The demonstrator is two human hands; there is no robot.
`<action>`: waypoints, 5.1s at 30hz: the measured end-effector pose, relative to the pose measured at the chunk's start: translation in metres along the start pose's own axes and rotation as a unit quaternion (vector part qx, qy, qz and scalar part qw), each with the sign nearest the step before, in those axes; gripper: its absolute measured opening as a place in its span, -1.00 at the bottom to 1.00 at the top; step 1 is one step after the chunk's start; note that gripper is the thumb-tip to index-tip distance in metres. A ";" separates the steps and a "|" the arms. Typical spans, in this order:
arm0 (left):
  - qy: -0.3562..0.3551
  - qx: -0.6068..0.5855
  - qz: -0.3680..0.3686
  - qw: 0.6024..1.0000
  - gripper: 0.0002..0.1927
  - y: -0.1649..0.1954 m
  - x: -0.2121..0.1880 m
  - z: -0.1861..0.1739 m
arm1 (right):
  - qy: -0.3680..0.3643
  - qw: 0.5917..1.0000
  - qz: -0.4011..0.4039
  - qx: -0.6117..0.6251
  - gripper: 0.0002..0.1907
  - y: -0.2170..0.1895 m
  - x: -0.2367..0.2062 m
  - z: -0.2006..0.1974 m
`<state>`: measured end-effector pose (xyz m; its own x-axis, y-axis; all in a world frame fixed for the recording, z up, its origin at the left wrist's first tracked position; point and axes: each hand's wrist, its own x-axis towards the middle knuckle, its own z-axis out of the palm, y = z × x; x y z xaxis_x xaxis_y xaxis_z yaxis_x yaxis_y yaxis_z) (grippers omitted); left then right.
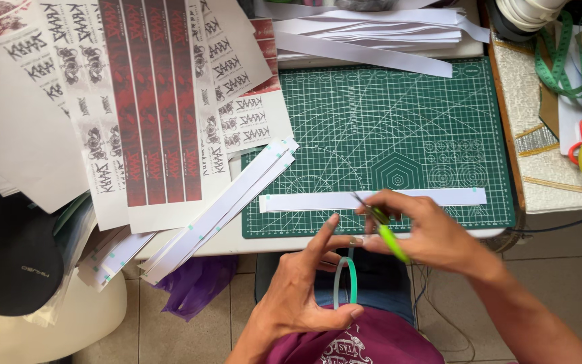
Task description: The person cuts a green measuring tape with scissors and then aligns and folds white paper strips on a green cutting mat. The person handles printed sheets and stacks of paper strips while working at a cluttered craft table.
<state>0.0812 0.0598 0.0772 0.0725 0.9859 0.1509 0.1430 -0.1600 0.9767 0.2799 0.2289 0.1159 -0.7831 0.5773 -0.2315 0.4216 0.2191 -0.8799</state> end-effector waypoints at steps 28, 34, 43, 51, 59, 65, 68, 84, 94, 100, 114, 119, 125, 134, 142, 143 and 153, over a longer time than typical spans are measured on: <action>0.001 -0.044 -0.034 0.998 0.25 -0.002 -0.006 -0.008 | -0.282 0.959 -0.014 0.005 -0.26 0.033 0.004 -0.019; 0.001 -0.038 -0.028 0.999 0.25 -0.002 -0.007 -0.008 | -0.283 0.959 -0.012 -0.016 -0.34 0.030 0.006 -0.019; 0.027 0.000 -0.015 1.000 0.26 -0.003 -0.008 -0.012 | -0.263 0.965 -0.010 0.009 -0.39 0.033 0.005 -0.028; 0.070 0.037 -0.020 0.997 0.28 -0.008 -0.009 -0.010 | 0.092 0.975 0.138 -0.150 -0.75 0.046 0.034 -0.055; 0.095 0.107 0.031 0.989 0.27 -0.010 -0.008 -0.009 | 0.233 0.854 -0.008 -0.465 -0.79 0.045 0.050 -0.053; 0.112 0.146 0.055 0.981 0.25 -0.012 -0.005 -0.010 | 0.244 0.919 -0.008 -0.309 -0.80 0.022 0.046 -0.021; 0.123 0.173 0.068 0.975 0.26 -0.012 -0.003 -0.006 | 0.153 0.988 0.027 -0.016 -0.82 0.018 0.034 0.001; 0.085 0.303 0.098 0.944 0.11 -0.008 0.003 -0.004 | 0.045 0.943 0.088 0.317 -0.78 0.022 0.032 0.049; 0.073 0.366 0.134 0.918 -0.06 -0.016 0.048 -0.022 | 0.190 0.889 0.111 0.401 -0.73 0.088 -0.019 0.040; 0.040 0.409 0.084 0.908 0.14 -0.039 0.118 -0.032 | 0.265 0.840 0.148 0.449 -0.80 0.105 -0.049 0.050; 0.106 0.269 0.033 0.957 -0.19 -0.051 0.110 0.006 | 0.255 0.817 0.177 0.485 -0.79 0.098 -0.041 0.061; 0.077 0.176 -0.013 0.981 -0.23 -0.049 0.104 0.024 | 0.243 0.821 0.192 0.480 -0.77 0.099 -0.036 0.058; 0.035 0.170 -0.009 0.985 -0.23 -0.055 0.110 0.029 | 0.238 0.820 0.175 0.489 -0.78 0.102 -0.033 0.055; 0.019 0.156 -0.044 0.987 -0.24 -0.061 0.113 0.028 | 0.242 0.814 0.180 0.496 -0.78 0.103 -0.030 0.053; 0.011 0.127 -0.059 0.990 -0.21 -0.058 0.119 0.023 | 0.251 0.812 0.194 0.490 -0.80 0.101 -0.027 0.052; 0.012 0.124 -0.058 0.990 -0.22 -0.057 0.120 0.023 | 0.251 0.813 0.195 0.488 -0.80 0.101 -0.026 0.052; 0.012 0.107 -0.066 0.992 -0.21 -0.054 0.122 0.022 | 0.249 0.814 0.195 0.488 -0.81 0.103 -0.027 0.052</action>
<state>0.1035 0.1875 0.0390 0.0165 0.9994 0.0299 0.3557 -0.0338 0.9340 0.3205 0.1949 0.0098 -0.2916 0.7537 -0.5890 -0.1601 -0.6455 -0.7468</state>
